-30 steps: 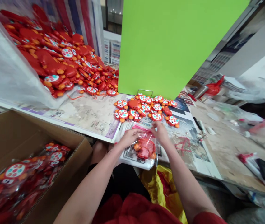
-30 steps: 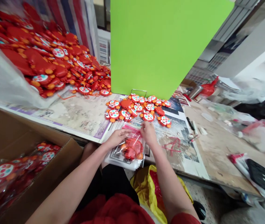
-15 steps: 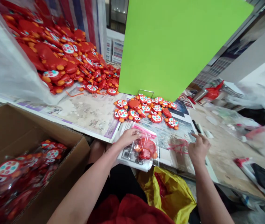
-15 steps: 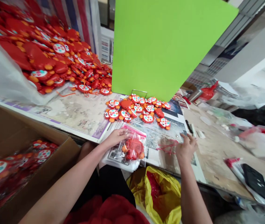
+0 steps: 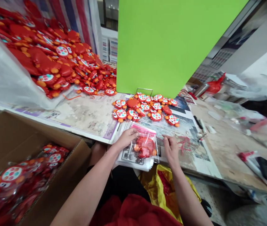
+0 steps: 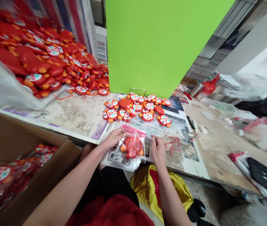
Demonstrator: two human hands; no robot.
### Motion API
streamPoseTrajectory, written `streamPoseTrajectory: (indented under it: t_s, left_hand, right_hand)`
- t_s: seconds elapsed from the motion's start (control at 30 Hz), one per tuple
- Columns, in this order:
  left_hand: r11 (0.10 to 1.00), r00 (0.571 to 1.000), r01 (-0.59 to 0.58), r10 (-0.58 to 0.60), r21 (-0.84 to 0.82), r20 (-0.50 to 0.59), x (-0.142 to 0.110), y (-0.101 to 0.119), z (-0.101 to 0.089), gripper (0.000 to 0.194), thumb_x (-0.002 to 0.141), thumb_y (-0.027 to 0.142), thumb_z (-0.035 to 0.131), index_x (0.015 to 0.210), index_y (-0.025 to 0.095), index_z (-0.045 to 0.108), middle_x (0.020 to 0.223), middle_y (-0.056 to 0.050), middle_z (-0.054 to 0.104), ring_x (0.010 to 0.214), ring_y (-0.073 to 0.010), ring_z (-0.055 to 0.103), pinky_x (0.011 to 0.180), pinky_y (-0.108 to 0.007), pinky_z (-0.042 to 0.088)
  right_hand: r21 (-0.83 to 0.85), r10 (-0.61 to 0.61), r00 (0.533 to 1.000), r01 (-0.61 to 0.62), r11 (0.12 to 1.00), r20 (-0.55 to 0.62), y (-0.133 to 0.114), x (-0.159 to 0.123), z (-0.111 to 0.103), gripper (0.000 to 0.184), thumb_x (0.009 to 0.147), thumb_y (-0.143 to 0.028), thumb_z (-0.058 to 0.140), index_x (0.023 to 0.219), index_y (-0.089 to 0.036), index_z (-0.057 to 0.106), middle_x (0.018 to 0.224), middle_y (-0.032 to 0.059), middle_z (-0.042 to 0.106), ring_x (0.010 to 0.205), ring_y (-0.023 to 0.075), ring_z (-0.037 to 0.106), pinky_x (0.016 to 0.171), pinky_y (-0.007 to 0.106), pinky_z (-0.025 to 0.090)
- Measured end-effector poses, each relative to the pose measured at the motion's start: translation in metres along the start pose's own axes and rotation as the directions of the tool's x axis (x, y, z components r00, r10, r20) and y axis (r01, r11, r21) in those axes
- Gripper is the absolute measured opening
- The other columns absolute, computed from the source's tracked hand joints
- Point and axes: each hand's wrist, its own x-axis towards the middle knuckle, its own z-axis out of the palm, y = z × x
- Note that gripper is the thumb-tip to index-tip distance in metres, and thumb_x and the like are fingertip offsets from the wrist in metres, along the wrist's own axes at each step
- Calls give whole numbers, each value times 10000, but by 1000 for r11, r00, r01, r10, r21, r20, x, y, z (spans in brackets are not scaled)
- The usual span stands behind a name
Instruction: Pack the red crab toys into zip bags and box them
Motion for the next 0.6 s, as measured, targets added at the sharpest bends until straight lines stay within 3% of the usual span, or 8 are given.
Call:
streamPoseTrajectory:
  t_s: [0.17, 0.3, 0.4, 0.6]
  left_hand:
    - [1000, 1000, -17, 17, -10, 23, 0, -1, 0, 261, 798, 391, 661, 880, 147, 618, 864, -26, 644, 787, -143, 604, 731, -260, 483]
    - [997, 998, -13, 8, 81, 66, -1, 0, -1, 293, 822, 409, 647, 943, 143, 650, 876, -39, 663, 752, -142, 606, 683, -250, 481]
    - [997, 995, 19, -26, 79, 92, 0, 0, 0, 341, 831, 412, 645, 1030, 138, 687, 978, -79, 696, 820, -168, 636, 708, -265, 494]
    - [982, 988, 132, -119, -134, 101, -2, 8, 1, 329, 796, 356, 697, 1039, 134, 717, 1039, -106, 728, 895, -187, 672, 783, -286, 510]
  right_hand:
    - [92, 10, 980, -29, 995, 200, -23, -3, 17, 403, 926, -523, 467, 789, -205, 675, 749, 49, 632, 747, 209, 568, 739, 334, 444]
    - [261, 75, 973, -133, 956, 220, -29, -1, 32, 296, 866, -462, 548, 893, -199, 681, 810, 30, 671, 770, 196, 587, 733, 312, 450]
    - [344, 130, 947, -231, 910, 293, -25, 2, 27, 280, 821, -447, 596, 919, -197, 674, 721, -4, 633, 655, 158, 545, 624, 272, 432]
    - [491, 235, 904, -395, 776, 356, -10, 1, 11, 289, 763, -428, 686, 961, -218, 691, 655, -28, 600, 495, 101, 438, 460, 230, 348]
